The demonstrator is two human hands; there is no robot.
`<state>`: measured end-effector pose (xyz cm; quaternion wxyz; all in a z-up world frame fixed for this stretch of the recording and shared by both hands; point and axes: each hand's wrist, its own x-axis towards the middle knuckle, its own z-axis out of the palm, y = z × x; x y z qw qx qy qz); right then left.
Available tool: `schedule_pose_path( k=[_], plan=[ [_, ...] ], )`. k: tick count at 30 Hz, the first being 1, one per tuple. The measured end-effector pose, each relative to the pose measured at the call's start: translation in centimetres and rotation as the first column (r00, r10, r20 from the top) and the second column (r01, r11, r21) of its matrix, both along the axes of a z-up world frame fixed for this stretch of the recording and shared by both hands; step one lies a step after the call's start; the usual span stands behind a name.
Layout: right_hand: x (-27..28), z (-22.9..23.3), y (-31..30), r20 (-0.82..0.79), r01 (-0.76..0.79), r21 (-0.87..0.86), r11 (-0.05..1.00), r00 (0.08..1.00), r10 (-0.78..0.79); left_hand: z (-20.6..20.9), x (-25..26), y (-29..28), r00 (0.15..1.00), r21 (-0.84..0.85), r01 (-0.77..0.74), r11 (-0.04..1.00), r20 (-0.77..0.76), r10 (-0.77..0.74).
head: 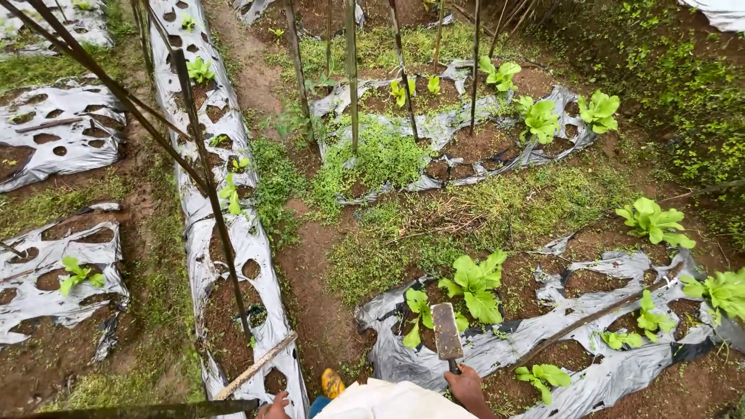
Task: The person uses a hand hoe to scrape and remove weeds from the soil between rows of plants covered with plastic mulch. They also pull weeds by hand and gather them into piles.
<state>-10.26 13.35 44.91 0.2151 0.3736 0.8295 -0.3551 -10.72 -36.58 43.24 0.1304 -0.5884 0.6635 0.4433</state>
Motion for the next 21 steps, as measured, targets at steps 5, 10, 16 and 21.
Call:
schedule_pose_path(
  k=[5, 10, 16, 21],
  plan=[
    [-2.7, 5.2, -3.8, 0.046, 0.052, 0.068, 0.996, 0.997, -0.056, 3.6, -4.9, -5.3, 0.465, -0.123, 0.885, 0.448, 0.230, -0.855],
    [-3.8, 6.6, -5.9, 0.118, 0.063, 0.096, 0.993, 0.990, -0.074, 5.3, -10.1, -6.0, 0.544, 0.023, 0.835, 0.550, 0.118, -0.831],
    [-5.6, -3.2, -4.2, 0.476, -0.439, 0.471, 0.765, 0.857, 0.199, 2.0, -13.7, -5.4, 0.610, 0.072, 0.776, 0.626, 0.168, -0.775],
    [-12.8, -5.6, -3.7, 0.370, -0.174, 0.339, 0.925, 0.928, 0.039, 0.5, -18.0, -6.2, 0.618, -0.052, 0.785, 0.617, 0.131, -0.775]
  ],
)
